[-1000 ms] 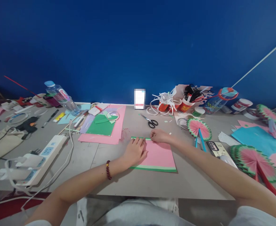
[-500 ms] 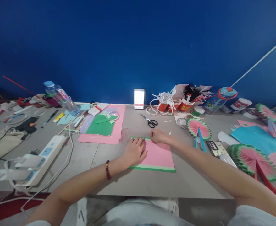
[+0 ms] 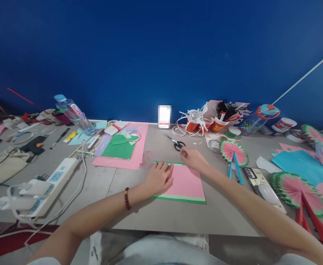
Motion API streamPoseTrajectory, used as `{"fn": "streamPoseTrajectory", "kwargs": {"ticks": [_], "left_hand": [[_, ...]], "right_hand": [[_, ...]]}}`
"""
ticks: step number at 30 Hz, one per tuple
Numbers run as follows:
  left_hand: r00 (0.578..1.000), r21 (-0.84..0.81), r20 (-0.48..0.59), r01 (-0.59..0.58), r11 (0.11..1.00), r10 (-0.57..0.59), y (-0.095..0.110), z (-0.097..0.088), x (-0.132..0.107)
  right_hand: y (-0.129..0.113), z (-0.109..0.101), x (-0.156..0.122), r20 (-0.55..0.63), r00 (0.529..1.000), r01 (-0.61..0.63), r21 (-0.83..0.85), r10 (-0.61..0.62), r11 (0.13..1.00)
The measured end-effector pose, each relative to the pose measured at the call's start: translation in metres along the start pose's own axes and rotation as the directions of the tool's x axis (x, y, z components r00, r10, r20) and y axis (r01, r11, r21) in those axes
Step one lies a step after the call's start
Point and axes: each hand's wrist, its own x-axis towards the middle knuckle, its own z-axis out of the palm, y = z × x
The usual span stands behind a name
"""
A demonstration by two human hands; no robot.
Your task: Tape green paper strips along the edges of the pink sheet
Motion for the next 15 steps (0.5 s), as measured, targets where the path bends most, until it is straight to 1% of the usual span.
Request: {"fn": "streamPoseTrajectory", "kwargs": {"ticks": [1, 2, 5, 6, 7, 9, 11, 15], "left_hand": [[1.0, -0.002, -0.003, -0.002, 1.0, 0.002, 0.0, 0.0, 0.0], [1.0, -0.002, -0.007, -0.001, 1.0, 0.001, 0.0, 0.0, 0.0], [1.0, -0.009, -0.007, -0.001, 1.0, 0.001, 0.0, -0.001, 0.0], [1.0, -0.013, -0.002, -0.002, 1.0, 0.002, 0.0, -0.002, 0.0], [1.0, -0.017, 0.003, -0.002, 1.0, 0.002, 0.0, -0.002, 0.0], [1.0, -0.021, 0.007, 0.003, 1.0, -0.003, 0.0, -0.002, 0.0], [1.0, -0.018, -0.004, 0.015, 1.0, -0.015, 0.001, 0.0, 0.0], [0.999, 0.007, -0.028, 0.032, 0.999, -0.031, 0.003, 0.004, -0.001]], "right_hand": [[-0.003, 0.005, -0.008, -0.054, 0.997, 0.055, -0.001, -0.055, 0.998], [-0.006, 0.012, -0.016, -0.084, 0.99, 0.116, -0.008, -0.116, 0.993], [-0.015, 0.038, -0.04, -0.112, 0.966, 0.227, -0.063, -0.233, 0.972], [-0.016, 0.046, -0.046, -0.121, 0.95, 0.279, -0.074, -0.287, 0.957], [-0.017, 0.054, -0.051, -0.155, 0.932, 0.317, -0.089, -0.328, 0.944], [-0.015, 0.066, -0.056, -0.21, 0.906, 0.346, -0.133, -0.367, 0.929], [-0.012, 0.074, -0.057, -0.246, 0.891, 0.342, -0.19, -0.382, 0.92], [-0.006, 0.081, -0.058, -0.307, 0.862, 0.307, -0.315, -0.402, 0.898]]}}
